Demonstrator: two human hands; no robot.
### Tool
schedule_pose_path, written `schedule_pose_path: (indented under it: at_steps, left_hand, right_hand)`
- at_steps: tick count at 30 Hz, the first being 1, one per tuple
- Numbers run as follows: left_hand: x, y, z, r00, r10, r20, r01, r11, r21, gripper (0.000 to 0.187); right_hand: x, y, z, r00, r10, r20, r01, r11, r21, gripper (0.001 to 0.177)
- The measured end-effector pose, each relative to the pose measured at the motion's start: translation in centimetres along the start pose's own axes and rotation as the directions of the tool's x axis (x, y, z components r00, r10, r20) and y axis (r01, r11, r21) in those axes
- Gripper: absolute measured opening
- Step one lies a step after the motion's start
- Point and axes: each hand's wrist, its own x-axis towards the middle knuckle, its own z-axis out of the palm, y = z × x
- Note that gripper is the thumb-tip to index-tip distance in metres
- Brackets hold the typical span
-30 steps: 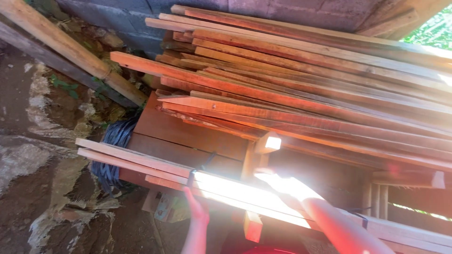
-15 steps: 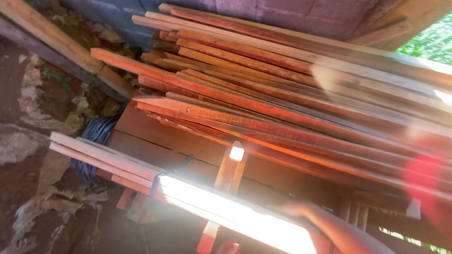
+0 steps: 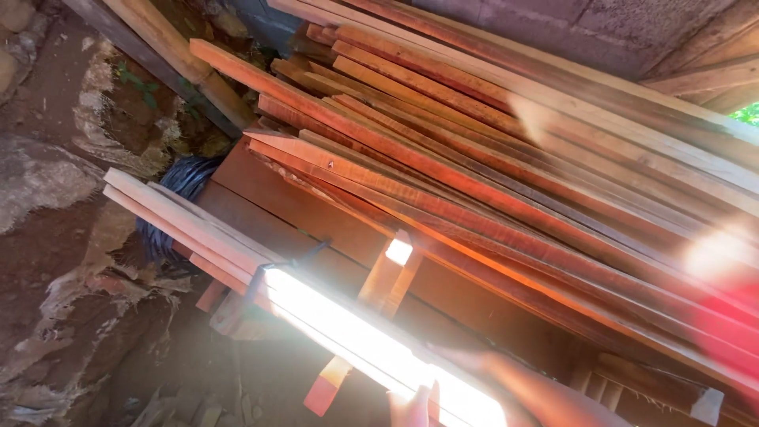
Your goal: Organizing and stacking long wooden planks on a storage rack.
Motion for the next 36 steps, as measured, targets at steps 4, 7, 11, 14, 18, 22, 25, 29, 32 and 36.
schedule_pose_path:
  at_steps: [4,7,11,14,18,22,25,29,32,36]
  left_hand:
    - [1.3,3.3,5.2,1.0,-0.024,-0.004,0.024,0.999,0.026,0.038]
    - [-0.7,0.2,2.2,0.997,-0.063,0.033,0.065,0.996,-0.057,0.045]
    - [-3.4,0.1,-0.6,0.991,-0.081,0.103,0.098,0.98,-0.175,0.054]
    - [-3.3,5.4,2.7,0.981,-0.074,0.181,0.12,0.96,-0.254,0.062]
    - [-8.4,12.8,7.8,0.954,-0.168,0.248,0.241,0.922,-0.304,0.073]
    - [-10.0,17.2,9.4,0.929,-0.217,0.3,0.313,0.893,-0.324,0.082]
    - [-12.1,19.6,9.3,0.906,-0.195,0.376,0.34,0.863,-0.372,0.08]
    - [-14.5,22.8,9.0,0.875,-0.2,0.441,0.363,0.873,-0.325,0.08]
    - [-16.6,24.9,8.9,0.861,-0.206,0.466,0.392,0.852,-0.348,0.08]
    - [-19.1,27.1,8.4,0.865,-0.323,0.384,0.447,0.844,-0.296,0.078]
  right_hand:
    - [-1.8,-3.3,-3.4,0.987,0.022,0.159,0.01,0.98,-0.198,0.094]
    - [-7.2,-9.6,-4.3,0.985,0.156,0.073,-0.129,0.949,-0.288,0.089]
    - [-10.4,-11.8,-4.5,0.994,0.002,-0.108,-0.051,0.889,-0.455,0.081]
    - [-13.3,-16.0,-5.4,0.967,-0.172,-0.19,0.034,0.821,-0.57,0.078]
    - [-19.5,-19.3,-3.0,0.961,-0.036,-0.276,-0.139,0.797,-0.588,0.081]
    - [-20.8,-20.5,-0.9,0.94,0.045,-0.339,-0.248,0.773,-0.584,0.088]
    - [-21.6,-20.6,-0.1,0.808,-0.109,-0.579,-0.241,0.836,-0.493,0.097]
    - [-26.6,-26.4,3.1,0.774,0.085,-0.628,-0.43,0.798,-0.422,0.105]
    - [-28.9,-28.2,4.6,0.734,0.068,-0.675,-0.449,0.795,-0.408,0.108]
    - [-31.3,-28.0,5.6,0.71,-0.022,-0.704,-0.449,0.756,-0.477,0.104]
